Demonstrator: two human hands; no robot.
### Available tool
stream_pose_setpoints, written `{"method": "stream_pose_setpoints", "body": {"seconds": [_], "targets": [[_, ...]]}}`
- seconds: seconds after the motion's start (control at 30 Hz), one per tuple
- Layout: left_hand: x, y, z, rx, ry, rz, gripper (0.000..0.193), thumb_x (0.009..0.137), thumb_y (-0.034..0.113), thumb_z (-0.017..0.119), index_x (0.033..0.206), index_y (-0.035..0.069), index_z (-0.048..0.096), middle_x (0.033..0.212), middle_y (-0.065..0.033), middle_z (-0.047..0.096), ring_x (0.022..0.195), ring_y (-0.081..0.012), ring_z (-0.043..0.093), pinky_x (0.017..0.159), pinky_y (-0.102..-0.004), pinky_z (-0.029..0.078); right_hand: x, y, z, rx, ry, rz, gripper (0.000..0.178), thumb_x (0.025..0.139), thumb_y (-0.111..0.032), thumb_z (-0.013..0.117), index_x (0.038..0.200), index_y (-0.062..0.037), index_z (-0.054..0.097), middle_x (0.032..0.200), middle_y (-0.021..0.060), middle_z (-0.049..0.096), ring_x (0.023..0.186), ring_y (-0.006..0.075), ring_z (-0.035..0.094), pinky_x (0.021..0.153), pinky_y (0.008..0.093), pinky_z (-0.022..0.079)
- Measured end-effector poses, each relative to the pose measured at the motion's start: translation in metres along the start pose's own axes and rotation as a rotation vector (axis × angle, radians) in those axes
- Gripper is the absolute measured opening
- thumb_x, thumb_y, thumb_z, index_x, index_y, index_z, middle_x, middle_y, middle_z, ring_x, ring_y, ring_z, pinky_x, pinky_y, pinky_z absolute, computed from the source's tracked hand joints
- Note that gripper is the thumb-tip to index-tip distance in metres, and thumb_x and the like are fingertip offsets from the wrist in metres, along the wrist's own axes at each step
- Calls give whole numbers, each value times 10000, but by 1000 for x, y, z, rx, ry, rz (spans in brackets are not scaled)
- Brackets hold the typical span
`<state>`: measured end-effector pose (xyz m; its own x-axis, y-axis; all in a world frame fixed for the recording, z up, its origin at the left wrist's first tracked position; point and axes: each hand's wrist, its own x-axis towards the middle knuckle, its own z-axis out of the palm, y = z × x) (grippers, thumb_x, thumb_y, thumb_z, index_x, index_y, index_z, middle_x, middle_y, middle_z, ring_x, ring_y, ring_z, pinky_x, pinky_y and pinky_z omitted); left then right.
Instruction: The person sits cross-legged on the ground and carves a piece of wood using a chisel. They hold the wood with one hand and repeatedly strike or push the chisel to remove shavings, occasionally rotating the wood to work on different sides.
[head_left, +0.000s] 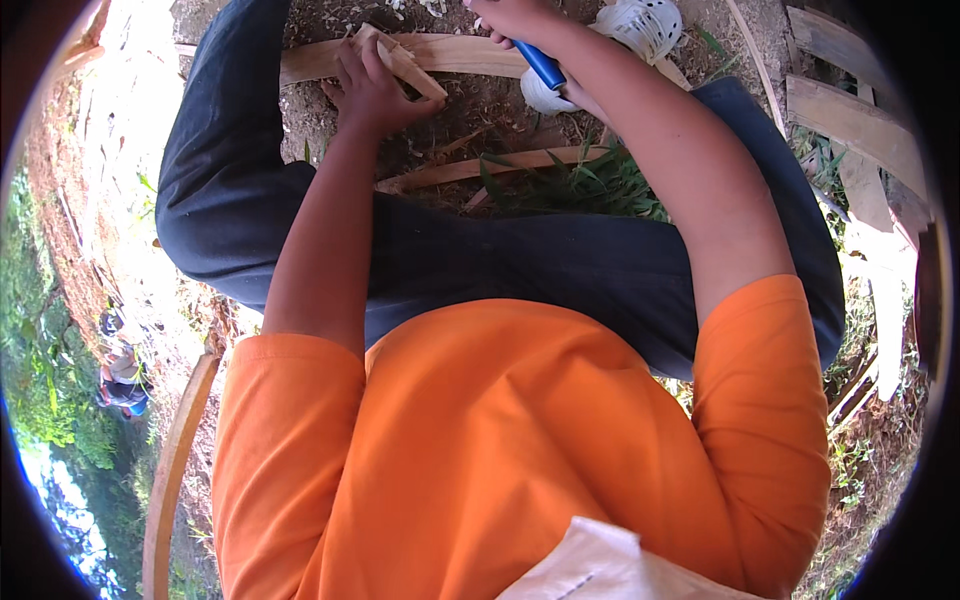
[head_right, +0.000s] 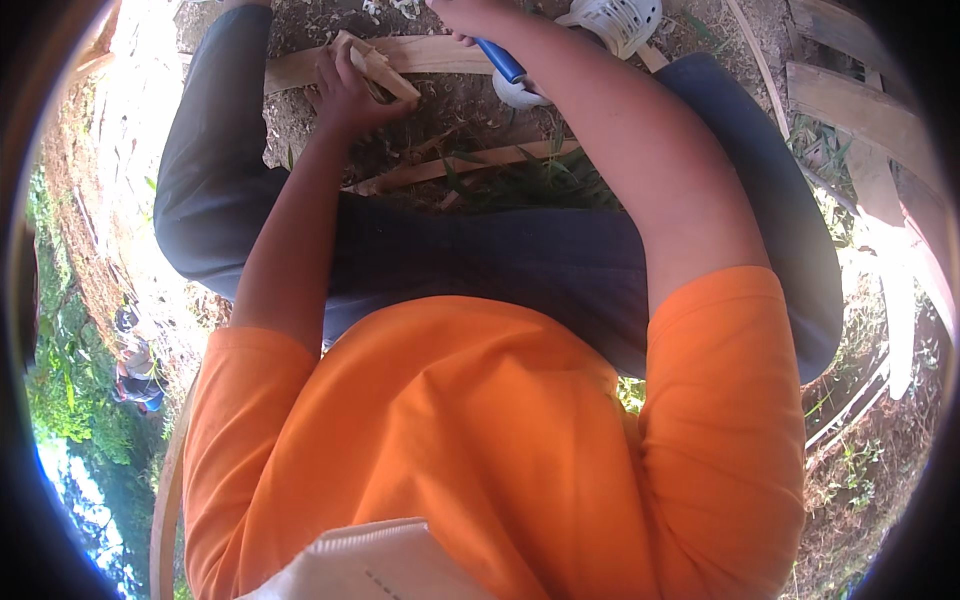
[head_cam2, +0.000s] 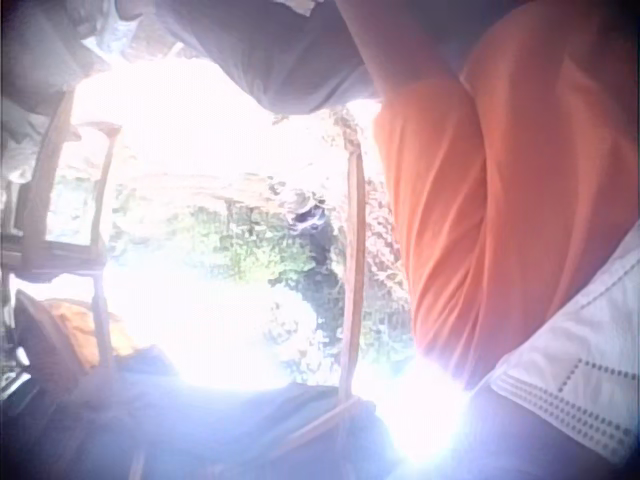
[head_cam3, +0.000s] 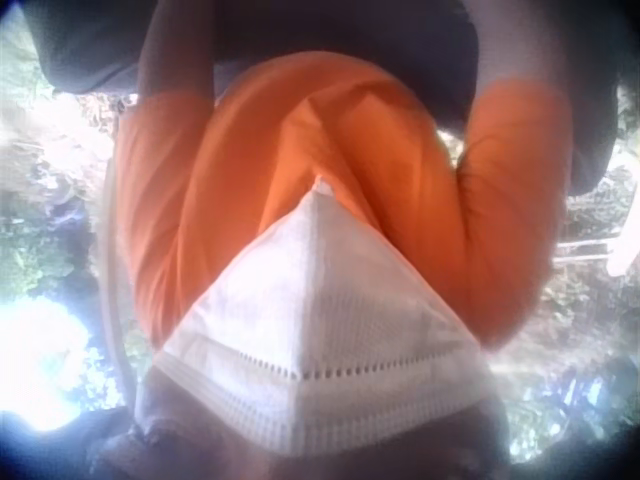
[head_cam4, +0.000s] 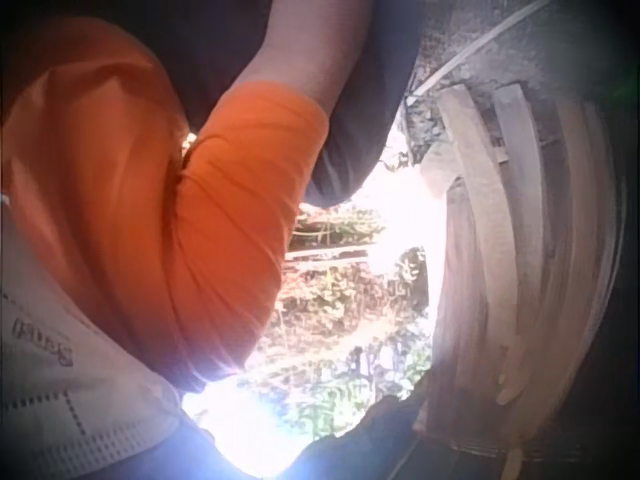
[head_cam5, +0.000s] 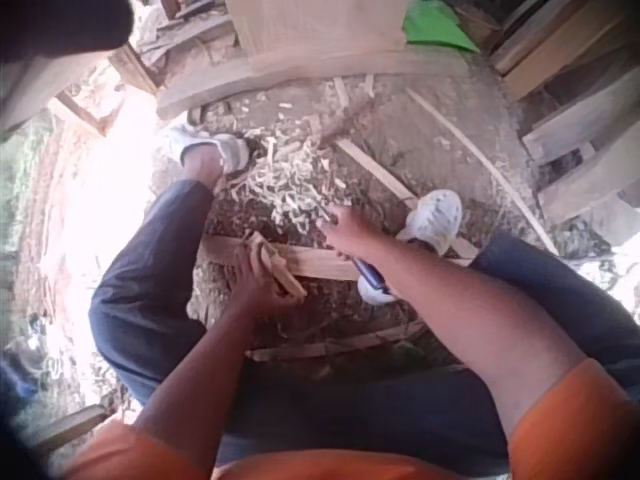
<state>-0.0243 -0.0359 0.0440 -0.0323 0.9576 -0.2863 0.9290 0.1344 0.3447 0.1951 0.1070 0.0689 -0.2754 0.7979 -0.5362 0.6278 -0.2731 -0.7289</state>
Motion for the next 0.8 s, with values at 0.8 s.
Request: {"method": "stream_pose_setpoints", "body": {"seconds": [0.8], "targets": [[24, -7, 6, -2, -145, -223, 1690, 487, 780, 868, 1596, -78, -75, 1677, -319, -62, 1562, -486, -86, 1239, -621, 90, -73, -38, 36, -130, -340, 201, 352, 1037, -186, 452, 1354, -130, 593, 692, 112, 663, 513, 193, 658, 461, 357, 548]]}}
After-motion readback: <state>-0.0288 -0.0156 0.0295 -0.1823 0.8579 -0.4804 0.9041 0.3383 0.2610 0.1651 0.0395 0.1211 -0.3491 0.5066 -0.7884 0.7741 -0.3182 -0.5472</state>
